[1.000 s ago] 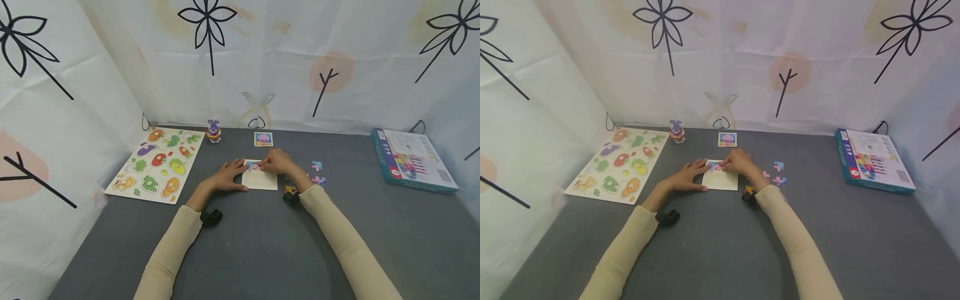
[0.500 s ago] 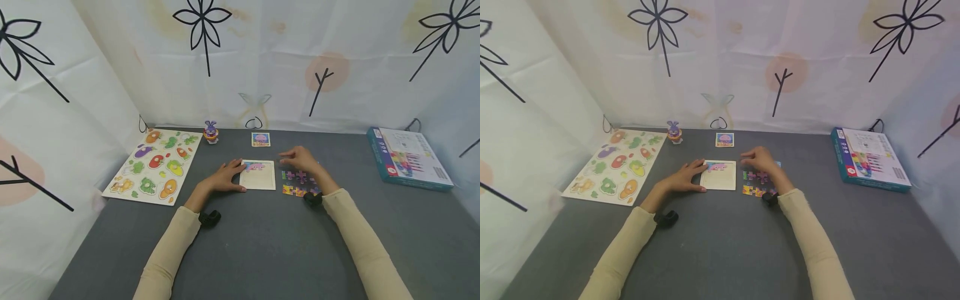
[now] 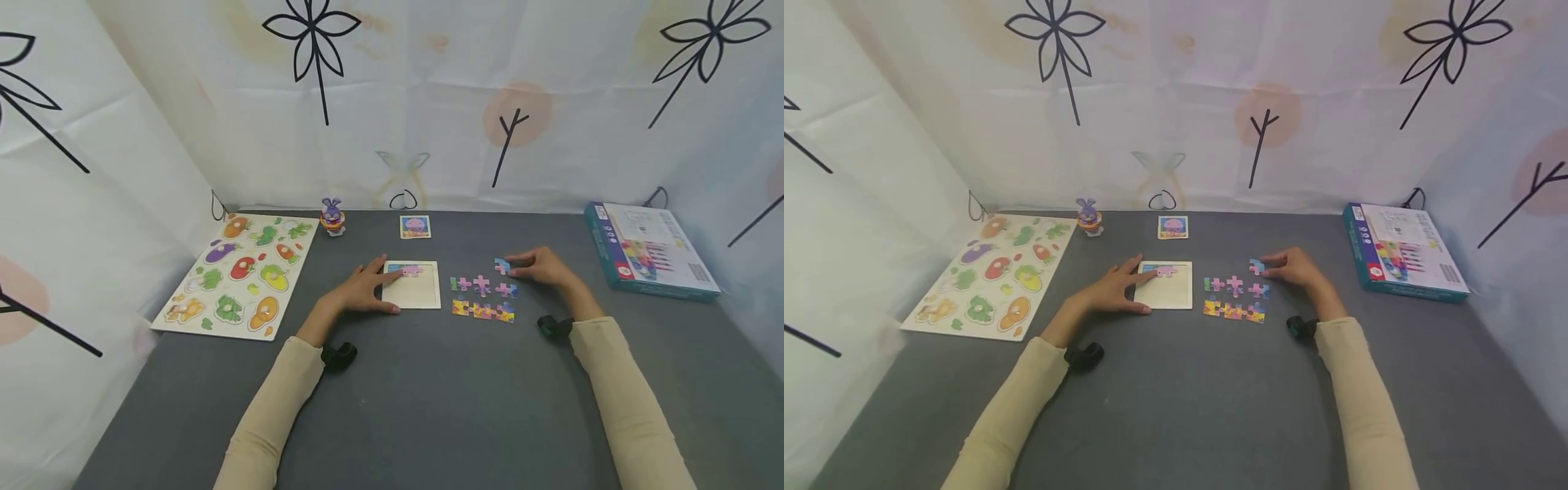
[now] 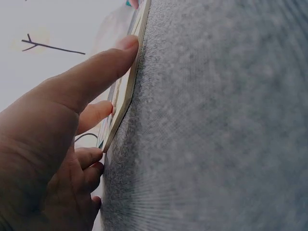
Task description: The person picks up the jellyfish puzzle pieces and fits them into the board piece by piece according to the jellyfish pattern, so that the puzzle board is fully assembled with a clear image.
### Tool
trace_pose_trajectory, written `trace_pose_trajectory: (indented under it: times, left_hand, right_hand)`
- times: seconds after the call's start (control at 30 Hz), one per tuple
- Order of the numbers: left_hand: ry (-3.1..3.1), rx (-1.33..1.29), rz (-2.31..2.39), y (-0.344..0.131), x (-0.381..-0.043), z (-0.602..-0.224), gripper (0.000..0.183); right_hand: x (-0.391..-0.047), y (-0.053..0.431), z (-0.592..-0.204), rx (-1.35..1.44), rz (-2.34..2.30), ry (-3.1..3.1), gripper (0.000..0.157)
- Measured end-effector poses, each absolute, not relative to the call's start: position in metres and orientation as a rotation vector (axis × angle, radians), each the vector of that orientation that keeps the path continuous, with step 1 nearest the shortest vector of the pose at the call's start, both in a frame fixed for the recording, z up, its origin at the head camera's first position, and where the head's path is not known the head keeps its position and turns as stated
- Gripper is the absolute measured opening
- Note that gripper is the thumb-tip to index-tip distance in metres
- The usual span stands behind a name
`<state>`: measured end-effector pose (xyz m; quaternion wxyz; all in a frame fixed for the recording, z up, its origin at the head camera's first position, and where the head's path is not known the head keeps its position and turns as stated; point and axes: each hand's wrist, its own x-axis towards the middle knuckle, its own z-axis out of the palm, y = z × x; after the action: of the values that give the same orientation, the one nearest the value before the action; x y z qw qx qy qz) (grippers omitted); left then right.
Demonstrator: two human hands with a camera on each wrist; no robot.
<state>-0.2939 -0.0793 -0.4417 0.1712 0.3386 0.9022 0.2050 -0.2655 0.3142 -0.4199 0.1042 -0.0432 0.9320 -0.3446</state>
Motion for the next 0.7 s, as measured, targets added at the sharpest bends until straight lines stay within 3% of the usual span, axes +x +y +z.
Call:
trace_pose_trajectory:
  times: [0.43,0.7]
  left_hand:
    - [2.578,0.974,0.570,-0.081,-0.294,-0.447,0.083]
    - [2.560,0.974,0.593,-0.082,-0.293,-0.445,0.083]
  right_hand:
    - [-0.276,0.305,-0.427,0.083,-1.068,2.755,0.043]
    - [-0.280,0.244,-0.415,-0.047,-1.113,2.743,0.036]
